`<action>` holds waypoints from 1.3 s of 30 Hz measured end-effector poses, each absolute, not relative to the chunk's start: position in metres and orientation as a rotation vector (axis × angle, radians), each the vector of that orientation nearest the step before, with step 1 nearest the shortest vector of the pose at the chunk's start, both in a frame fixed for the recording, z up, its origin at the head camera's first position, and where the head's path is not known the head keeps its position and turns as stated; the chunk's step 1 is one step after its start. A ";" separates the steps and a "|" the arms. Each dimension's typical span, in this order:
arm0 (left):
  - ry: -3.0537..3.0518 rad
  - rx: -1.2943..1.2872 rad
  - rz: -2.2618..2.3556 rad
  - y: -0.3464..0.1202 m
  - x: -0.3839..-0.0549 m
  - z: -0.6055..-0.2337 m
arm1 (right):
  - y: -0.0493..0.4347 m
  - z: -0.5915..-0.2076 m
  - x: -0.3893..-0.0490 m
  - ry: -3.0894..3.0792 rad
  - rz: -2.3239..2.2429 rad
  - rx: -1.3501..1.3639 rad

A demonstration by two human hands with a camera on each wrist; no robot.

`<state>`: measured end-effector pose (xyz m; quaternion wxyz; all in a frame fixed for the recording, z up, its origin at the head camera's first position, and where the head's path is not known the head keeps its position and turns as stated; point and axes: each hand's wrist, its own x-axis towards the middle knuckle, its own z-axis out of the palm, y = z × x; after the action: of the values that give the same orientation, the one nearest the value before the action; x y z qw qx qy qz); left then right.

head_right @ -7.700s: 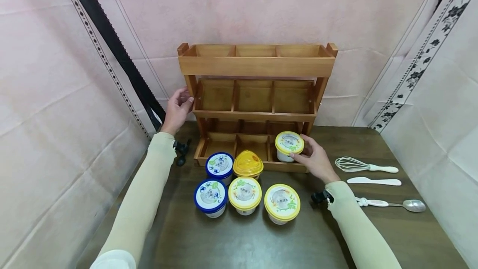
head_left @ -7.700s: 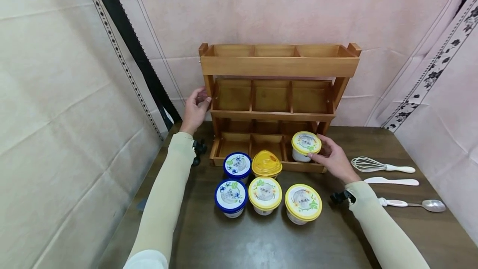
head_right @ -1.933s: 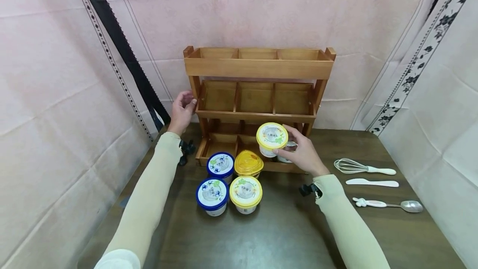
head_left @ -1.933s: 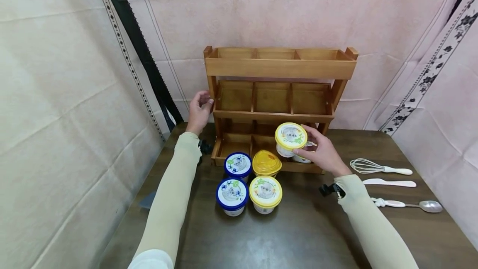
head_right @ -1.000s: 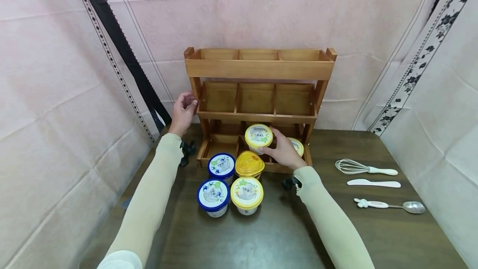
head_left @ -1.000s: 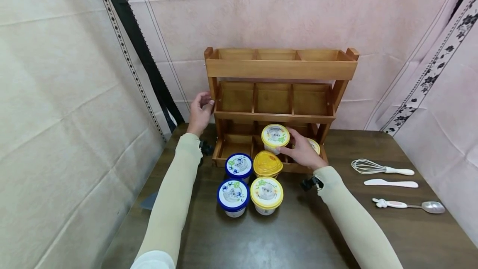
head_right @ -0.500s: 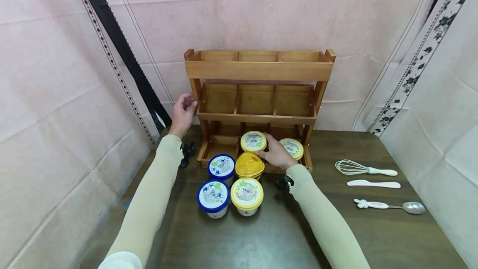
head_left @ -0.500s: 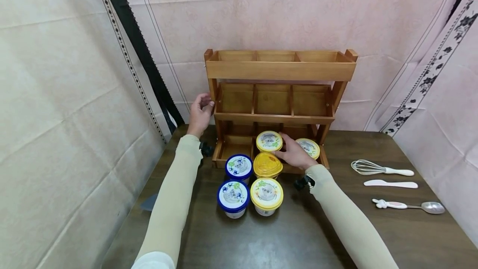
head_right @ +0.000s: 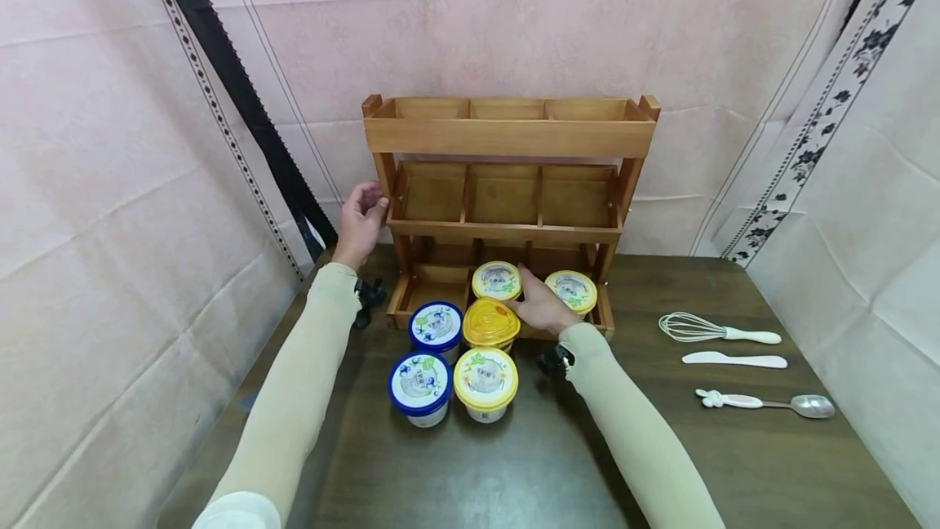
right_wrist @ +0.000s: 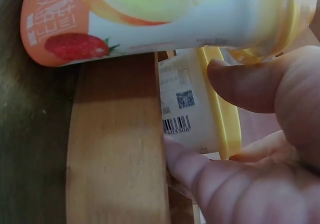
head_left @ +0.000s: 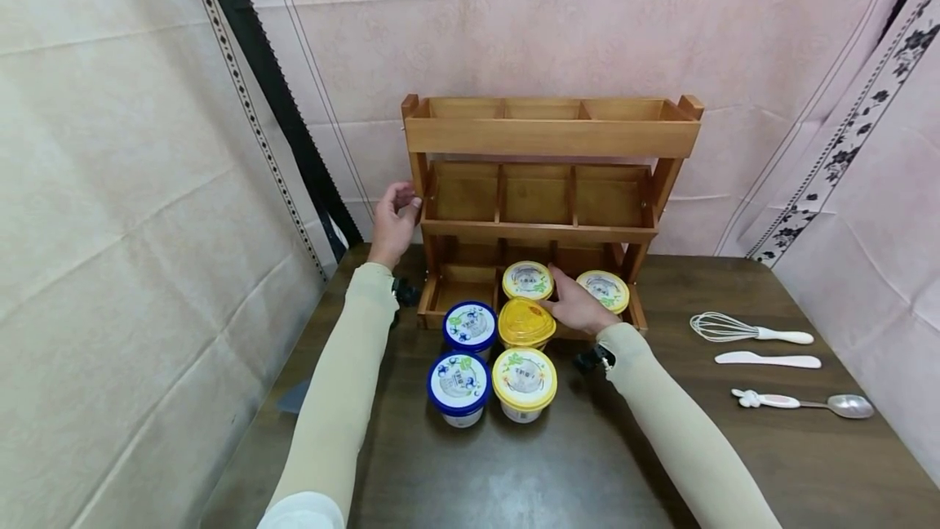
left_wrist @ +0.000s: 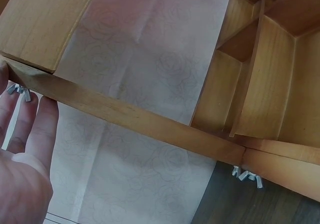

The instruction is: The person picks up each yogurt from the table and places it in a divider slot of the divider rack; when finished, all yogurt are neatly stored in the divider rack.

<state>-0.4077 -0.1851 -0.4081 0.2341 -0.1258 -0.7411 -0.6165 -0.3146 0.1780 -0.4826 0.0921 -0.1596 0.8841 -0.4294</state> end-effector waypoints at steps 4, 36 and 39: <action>-2.038 -0.348 -1.698 -0.185 -0.408 -0.407 | 0.181 -0.478 -0.311 2.637 -1.244 -0.450; -2.028 -0.365 -1.685 -0.185 -0.411 -0.410 | 0.188 -0.455 -0.263 2.745 -1.391 -0.711; -2.027 -0.361 -1.692 -0.185 -0.411 -0.410 | 0.186 -0.457 -0.260 2.739 -1.379 -0.723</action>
<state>-0.4111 -0.1852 -0.4096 0.2358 -0.1318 -0.7391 -0.6170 -0.2599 0.1859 -0.4566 -0.0043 -0.2294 0.8693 -0.4378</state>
